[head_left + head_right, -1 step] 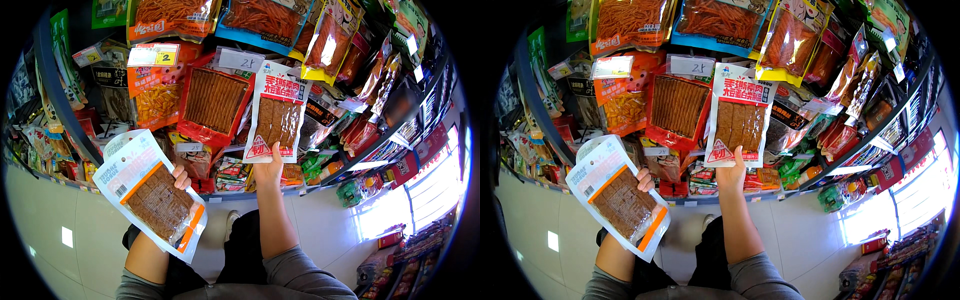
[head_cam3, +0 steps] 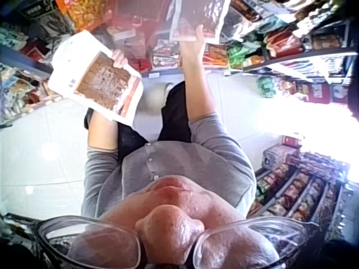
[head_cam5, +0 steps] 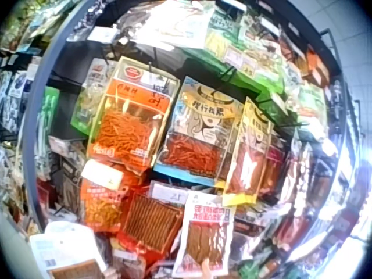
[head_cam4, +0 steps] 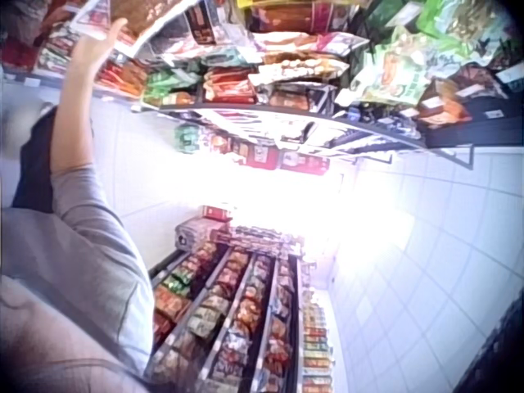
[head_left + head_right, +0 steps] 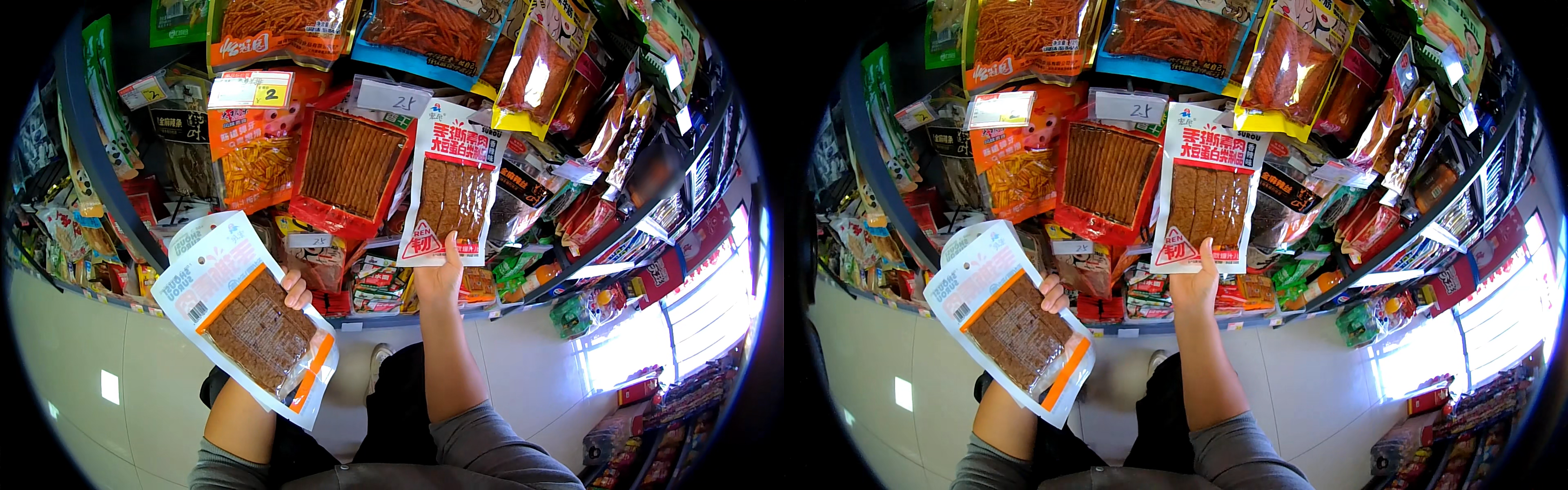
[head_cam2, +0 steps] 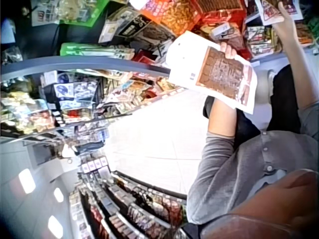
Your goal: The person sits on the floor in a store aisle and organizes packaged snacks on the bottom shelf. They pick up various snack packages, inspect them, and place them back on the shelf in an orderly manner.
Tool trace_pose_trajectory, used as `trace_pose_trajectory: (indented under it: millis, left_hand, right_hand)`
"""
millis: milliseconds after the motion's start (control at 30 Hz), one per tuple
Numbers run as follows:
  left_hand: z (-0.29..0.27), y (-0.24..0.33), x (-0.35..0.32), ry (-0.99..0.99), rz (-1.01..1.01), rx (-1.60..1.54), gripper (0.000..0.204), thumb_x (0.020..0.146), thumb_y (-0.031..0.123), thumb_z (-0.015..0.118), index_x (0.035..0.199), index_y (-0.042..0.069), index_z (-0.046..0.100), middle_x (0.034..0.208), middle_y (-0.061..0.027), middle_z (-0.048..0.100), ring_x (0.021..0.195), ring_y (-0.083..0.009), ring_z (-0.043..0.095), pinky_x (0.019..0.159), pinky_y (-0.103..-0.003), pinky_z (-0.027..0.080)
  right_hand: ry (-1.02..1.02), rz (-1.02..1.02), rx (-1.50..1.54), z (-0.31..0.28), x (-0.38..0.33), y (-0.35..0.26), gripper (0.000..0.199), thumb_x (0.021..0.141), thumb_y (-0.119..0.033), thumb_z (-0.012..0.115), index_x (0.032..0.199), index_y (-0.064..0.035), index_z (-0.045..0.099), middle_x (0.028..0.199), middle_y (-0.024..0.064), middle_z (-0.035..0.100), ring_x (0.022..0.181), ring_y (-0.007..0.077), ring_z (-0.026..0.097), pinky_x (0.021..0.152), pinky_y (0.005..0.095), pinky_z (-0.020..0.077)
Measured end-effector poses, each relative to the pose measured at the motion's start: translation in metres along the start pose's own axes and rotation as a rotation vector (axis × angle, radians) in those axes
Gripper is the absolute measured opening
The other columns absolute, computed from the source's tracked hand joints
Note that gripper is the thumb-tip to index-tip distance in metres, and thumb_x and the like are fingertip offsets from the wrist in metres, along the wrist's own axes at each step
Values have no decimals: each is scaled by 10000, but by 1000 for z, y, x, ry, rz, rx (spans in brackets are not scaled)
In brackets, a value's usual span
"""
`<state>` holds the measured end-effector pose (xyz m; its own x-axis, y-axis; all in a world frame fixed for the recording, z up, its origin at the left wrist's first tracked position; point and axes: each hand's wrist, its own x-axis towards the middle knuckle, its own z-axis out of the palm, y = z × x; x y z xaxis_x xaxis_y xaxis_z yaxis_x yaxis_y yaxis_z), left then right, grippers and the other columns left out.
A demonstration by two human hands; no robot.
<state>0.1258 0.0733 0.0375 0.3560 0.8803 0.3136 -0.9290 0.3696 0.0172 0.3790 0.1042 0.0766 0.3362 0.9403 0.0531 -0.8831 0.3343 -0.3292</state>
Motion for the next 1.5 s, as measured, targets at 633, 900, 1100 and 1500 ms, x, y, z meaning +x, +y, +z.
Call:
trace_pose_trajectory:
  millis: [633, 900, 1100, 1500]
  left_hand:
    - [-18, 9, 6, -87, 10, 58, 250, 904, 273, 430, 915, 23, 422, 790, -70, 409, 752, -164, 398, 728, -246, 358]
    - [-28, 10, 2, 14, 62, 63, 238, 906, 285, 433, 908, 50, 400, 785, -52, 409, 760, -168, 401, 746, -255, 365]
    - [-33, 16, 3, -93, -124, 36, 247, 900, 288, 430, 921, 45, 392, 806, -65, 406, 787, -173, 391, 755, -255, 367]
    - [-25, 4, 3, -94, -20, 28, 199, 908, 225, 411, 914, 28, 386, 792, -55, 386, 789, -165, 397, 763, -249, 371]
  right_hand:
    - [-1038, 86, -1179, 5, -58, 42, 506, 850, -287, 584, 1238, 12, 455, 1231, 175, 509, 1171, 290, 460, 976, 399, 356]
    - [-1383, -180, -1356, -5, -72, 60, 689, 644, -348, 765, 1218, -58, 518, 1246, 165, 496, 1145, 340, 456, 968, 427, 351]
    - [-1440, -81, -1290, 28, -82, 45, 679, 668, -289, 740, 1255, -68, 481, 1332, 151, 409, 1215, 327, 390, 982, 423, 334]
    - [-1414, -418, -1410, 14, -86, 38, 442, 690, -100, 597, 1131, -71, 577, 1188, 116, 538, 1059, 299, 531, 857, 389, 439]
